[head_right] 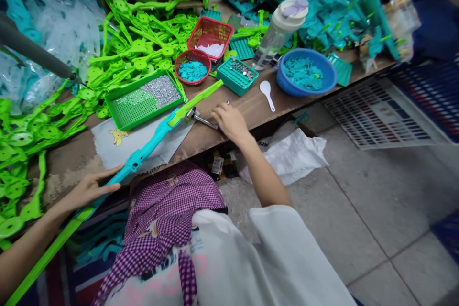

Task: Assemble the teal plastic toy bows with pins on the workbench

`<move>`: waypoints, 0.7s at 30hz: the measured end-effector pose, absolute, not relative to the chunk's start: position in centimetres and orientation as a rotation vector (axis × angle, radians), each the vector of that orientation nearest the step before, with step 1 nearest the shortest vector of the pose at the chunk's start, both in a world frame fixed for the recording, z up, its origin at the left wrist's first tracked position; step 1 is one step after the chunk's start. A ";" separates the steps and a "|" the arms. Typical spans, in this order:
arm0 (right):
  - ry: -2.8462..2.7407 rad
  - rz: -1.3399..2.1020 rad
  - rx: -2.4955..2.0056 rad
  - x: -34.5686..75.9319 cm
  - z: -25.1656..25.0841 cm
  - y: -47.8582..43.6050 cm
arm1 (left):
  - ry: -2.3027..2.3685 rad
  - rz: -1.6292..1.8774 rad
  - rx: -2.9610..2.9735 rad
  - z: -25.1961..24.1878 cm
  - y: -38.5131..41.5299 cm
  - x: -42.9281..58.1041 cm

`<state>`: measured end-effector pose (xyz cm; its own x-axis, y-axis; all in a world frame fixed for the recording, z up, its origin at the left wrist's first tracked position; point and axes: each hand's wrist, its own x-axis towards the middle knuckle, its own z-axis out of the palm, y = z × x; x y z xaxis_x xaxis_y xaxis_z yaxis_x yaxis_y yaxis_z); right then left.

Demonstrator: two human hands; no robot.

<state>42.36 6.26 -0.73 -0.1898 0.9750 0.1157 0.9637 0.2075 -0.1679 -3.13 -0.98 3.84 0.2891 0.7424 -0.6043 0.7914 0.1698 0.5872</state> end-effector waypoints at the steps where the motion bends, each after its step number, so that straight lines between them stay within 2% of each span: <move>1: -2.337 0.063 -1.832 43.3 -0.6 7.1 | 1.457 -0.069 1.520 3.9 -1.0 -3.1; 6: -2.803 0.003 -1.624 47.3 -0.8 9.5 | 1.451 -0.024 1.461 4.0 -1.0 -2.9; 10: -2.950 -0.121 -1.563 48.2 -0.6 9.9 | 1.451 -0.049 1.447 4.1 -1.2 -2.8; 16: -2.611 -0.168 -1.870 46.1 2.5 5.6 | 1.450 -0.017 1.487 4.7 -1.8 -2.1; 21: -2.714 0.141 -1.623 38.6 4.9 2.6 | 1.421 0.072 1.616 4.2 -1.7 -2.1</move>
